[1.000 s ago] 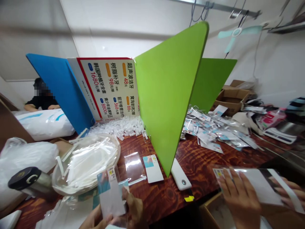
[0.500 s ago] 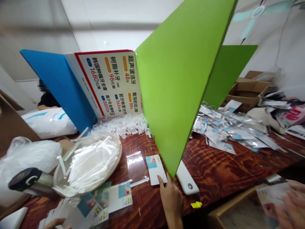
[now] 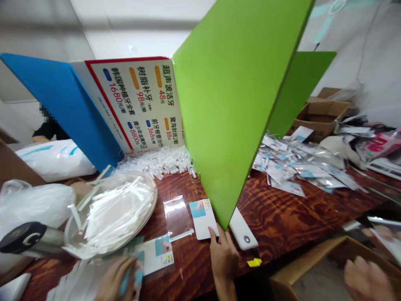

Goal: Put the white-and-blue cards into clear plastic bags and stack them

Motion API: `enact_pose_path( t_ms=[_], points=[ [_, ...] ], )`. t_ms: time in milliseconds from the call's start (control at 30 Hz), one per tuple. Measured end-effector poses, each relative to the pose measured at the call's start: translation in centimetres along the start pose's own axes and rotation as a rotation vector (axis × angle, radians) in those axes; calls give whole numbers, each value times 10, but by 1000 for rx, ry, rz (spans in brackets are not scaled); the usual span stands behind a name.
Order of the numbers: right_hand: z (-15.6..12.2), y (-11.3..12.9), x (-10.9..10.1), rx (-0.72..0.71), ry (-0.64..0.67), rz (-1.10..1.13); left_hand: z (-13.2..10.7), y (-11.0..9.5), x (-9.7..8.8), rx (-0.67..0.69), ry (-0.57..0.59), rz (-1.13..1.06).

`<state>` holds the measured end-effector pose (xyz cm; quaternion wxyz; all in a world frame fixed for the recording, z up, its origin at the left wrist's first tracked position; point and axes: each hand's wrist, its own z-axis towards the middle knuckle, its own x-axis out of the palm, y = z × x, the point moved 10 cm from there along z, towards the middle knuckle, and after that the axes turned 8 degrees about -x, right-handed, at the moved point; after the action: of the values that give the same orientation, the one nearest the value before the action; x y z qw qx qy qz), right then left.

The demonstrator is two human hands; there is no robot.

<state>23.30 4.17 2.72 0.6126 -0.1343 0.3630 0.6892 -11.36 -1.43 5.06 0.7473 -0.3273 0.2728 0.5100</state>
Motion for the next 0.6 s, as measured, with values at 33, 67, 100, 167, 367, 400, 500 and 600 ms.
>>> enact_pose_path(
  t_ms=[33,67,100,167,367,400,500,600],
  points=[
    [1,0,-3,0,-26,33,20,-12,22,-153,63,-11],
    [2,-1,-6,6,-44,71,39,-23,46,-287,146,-45],
    [3,-3,-8,19,-54,113,57,-32,73,-412,254,-82],
    [2,-7,-7,56,-38,211,89,-45,111,-548,368,-175],
    [-4,-28,8,279,28,689,120,-15,153,-680,454,-469],
    [-5,-32,9,309,23,755,117,-10,156,-709,471,-539],
    [-9,-42,6,368,6,826,104,-6,162,-811,514,-771],
    [-24,-50,8,470,78,899,95,-19,159,-892,564,-1044]
  ],
)
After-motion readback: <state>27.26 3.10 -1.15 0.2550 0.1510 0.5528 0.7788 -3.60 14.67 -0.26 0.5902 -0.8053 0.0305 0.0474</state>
